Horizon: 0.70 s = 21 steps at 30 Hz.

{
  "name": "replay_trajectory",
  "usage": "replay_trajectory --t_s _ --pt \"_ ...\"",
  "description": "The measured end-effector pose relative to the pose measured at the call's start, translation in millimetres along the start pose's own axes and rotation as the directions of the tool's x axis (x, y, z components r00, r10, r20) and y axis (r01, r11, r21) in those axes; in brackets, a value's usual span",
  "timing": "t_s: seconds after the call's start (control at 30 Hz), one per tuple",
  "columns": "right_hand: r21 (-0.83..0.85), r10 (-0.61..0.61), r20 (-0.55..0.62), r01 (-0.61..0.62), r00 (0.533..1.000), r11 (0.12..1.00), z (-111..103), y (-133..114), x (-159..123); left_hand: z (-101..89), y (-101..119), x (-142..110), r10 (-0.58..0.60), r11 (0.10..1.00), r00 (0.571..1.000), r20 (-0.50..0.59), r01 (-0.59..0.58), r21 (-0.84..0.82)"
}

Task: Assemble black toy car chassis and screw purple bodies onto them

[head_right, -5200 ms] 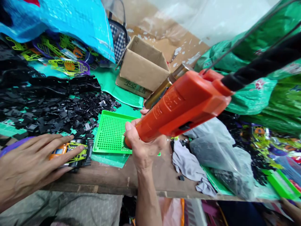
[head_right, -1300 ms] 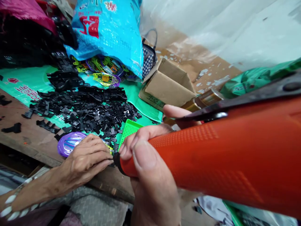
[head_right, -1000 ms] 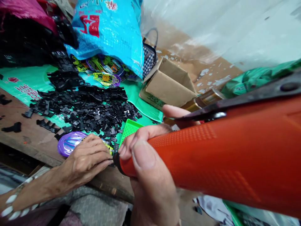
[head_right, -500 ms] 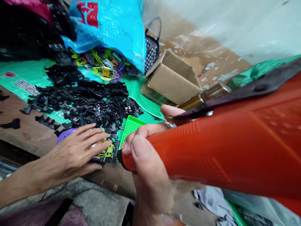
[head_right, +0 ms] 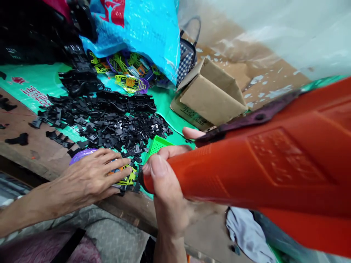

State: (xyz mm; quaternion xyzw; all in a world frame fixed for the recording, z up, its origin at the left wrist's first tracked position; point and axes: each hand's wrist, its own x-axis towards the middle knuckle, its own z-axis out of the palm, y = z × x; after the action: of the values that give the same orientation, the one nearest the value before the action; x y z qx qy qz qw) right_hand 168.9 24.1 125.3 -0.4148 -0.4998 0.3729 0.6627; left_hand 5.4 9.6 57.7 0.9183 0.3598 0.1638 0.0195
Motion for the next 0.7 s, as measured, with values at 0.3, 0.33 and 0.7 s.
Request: replay_trajectory --t_s 0.3,0.33,0.7 --pt "0.026 -0.033 0.016 0.033 0.999 0.999 3.6 -8.2 -1.4 4.8 -3.7 0.0 0.012 1.000 1.000 -0.020 -0.013 -0.020" --pt "0.019 -0.037 0.015 0.036 0.999 0.999 4.5 -8.4 -1.2 4.5 -3.7 -0.2 0.011 1.000 1.000 -0.018 -0.011 -0.026" --pt "0.040 -0.022 -0.022 0.023 1.000 0.999 6.8 -0.9 -1.9 5.6 -4.4 -2.1 -0.016 0.996 1.000 -0.023 0.014 -0.083"
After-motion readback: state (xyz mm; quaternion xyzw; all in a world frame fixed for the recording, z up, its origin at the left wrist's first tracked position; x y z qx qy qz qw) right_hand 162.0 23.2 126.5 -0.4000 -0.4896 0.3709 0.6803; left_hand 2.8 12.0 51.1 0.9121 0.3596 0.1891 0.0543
